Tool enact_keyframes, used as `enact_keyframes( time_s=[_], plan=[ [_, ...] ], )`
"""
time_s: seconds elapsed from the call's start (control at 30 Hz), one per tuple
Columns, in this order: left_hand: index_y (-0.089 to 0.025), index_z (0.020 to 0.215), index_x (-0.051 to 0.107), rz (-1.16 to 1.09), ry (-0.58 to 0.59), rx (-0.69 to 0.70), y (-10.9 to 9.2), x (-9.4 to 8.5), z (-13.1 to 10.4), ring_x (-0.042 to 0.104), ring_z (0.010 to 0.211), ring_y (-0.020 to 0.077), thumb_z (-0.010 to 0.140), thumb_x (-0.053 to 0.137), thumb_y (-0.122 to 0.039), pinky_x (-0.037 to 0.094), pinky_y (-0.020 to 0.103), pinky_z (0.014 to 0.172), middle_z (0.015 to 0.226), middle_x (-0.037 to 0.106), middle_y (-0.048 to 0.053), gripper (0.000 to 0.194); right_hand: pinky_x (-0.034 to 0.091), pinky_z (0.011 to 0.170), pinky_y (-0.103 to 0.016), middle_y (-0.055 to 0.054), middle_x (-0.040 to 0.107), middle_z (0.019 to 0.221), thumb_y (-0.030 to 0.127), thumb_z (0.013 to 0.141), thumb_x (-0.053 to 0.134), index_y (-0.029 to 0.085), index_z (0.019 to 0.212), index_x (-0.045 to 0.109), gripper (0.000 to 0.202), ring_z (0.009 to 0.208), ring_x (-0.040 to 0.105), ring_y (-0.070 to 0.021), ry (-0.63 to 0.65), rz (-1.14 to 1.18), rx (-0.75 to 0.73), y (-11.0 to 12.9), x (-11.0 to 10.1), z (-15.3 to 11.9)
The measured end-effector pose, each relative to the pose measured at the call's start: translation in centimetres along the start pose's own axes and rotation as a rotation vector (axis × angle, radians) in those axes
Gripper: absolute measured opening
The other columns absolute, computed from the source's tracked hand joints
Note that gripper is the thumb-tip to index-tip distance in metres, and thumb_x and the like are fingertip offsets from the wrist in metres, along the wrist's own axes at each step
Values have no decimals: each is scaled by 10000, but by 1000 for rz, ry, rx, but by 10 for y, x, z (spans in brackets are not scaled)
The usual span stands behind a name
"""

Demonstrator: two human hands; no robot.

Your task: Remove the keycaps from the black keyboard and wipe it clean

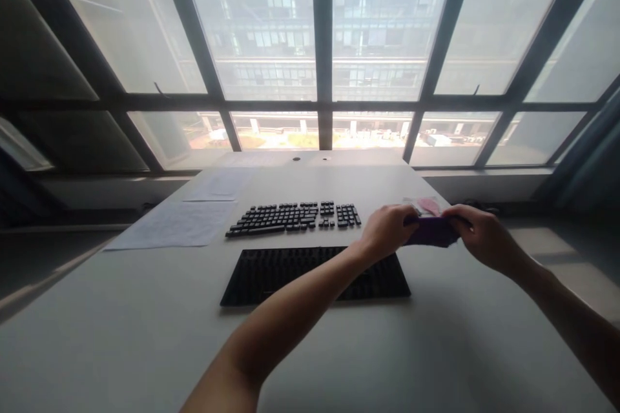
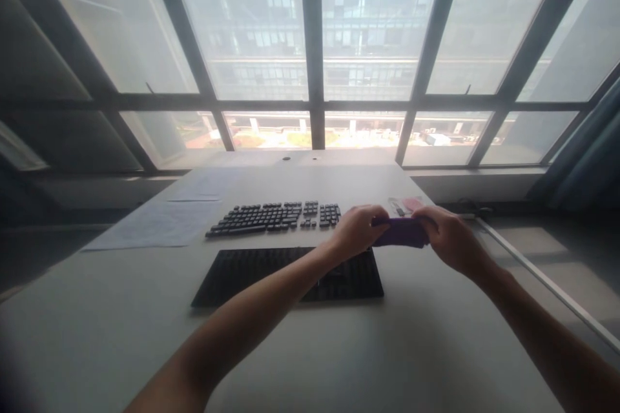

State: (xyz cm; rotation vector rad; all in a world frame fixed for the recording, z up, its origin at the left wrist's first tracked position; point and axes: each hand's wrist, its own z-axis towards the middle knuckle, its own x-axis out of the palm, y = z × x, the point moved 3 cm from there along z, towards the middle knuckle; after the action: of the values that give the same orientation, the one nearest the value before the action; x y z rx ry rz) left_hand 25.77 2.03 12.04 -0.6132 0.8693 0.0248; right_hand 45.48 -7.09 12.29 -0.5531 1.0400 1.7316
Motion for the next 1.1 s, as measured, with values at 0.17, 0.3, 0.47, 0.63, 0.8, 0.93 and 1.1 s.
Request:
enact_keyframes(
  time_s=[0.17, 0.3, 0.47, 0.63, 0.8, 0.93, 1.1],
  plan=[
    [-195, 1041, 675, 168, 175, 177, -25, 81, 4, 660, 923, 225, 951, 510, -262, 535, 330, 754, 1048, 701, 79, 199, 492, 869, -452, -125, 725, 997, 85, 780, 428, 211, 896, 698, 320, 967, 670, -317, 76, -254, 17, -65, -7, -44],
    [-183, 971, 716, 236, 479, 261, -27, 132, -17, 680, 901, 273, 891, 609, -448, 548, 382, 754, 990, 717, 115, 296, 525, 815, -414, -124, 721, 1064, 55, 787, 388, 177, 1015, 692, 399, 993, 688, -301, 230, -358, 225, -95, 23, -94],
    [-168, 900, 737, 268, 458, 343, -33, 135, -34, 690, 875, 273, 928, 544, -371, 543, 381, 738, 972, 726, 122, 281, 441, 1063, -427, -162, 634, 1291, 177, 923, 375, 117, 1176, 669, 392, 1239, 567, -280, 138, -265, 122, -79, 60, -98],
    [-165, 948, 712, 318, 418, 359, -34, 103, -47, 679, 910, 253, 918, 552, -306, 529, 370, 761, 994, 714, 117, 215, 329, 1145, -497, -157, 440, 1521, 418, 974, 408, 165, 1433, 513, 535, 1426, 364, -328, 253, -309, 188, -67, 100, -79],
    [-182, 899, 680, 349, 405, 254, -9, 48, -64, 660, 898, 227, 930, 566, -312, 504, 342, 771, 948, 699, 79, 175, 232, 1172, -540, -128, 298, 1603, 498, 1004, 313, 238, 1522, 386, 584, 1487, 231, -323, 369, -434, 354, -89, 114, -87],
    [-192, 949, 687, 341, 316, 161, 20, -6, -83, 651, 893, 209, 957, 532, -265, 489, 327, 803, 955, 700, 67, 171, 236, 1170, -535, -124, 282, 1610, 483, 1008, 289, 223, 1524, 379, 585, 1488, 234, -312, 358, -469, 427, -127, 100, -88],
    [-220, 1024, 695, 311, 181, 15, 53, -77, -116, 647, 978, 211, 960, 527, -261, 492, 323, 866, 1050, 707, 51, 185, 272, 1108, -636, -161, 386, 1555, 455, 987, 342, 212, 1465, 473, 552, 1440, 324, -373, 319, -502, 443, -138, 88, -77]
  ],
)
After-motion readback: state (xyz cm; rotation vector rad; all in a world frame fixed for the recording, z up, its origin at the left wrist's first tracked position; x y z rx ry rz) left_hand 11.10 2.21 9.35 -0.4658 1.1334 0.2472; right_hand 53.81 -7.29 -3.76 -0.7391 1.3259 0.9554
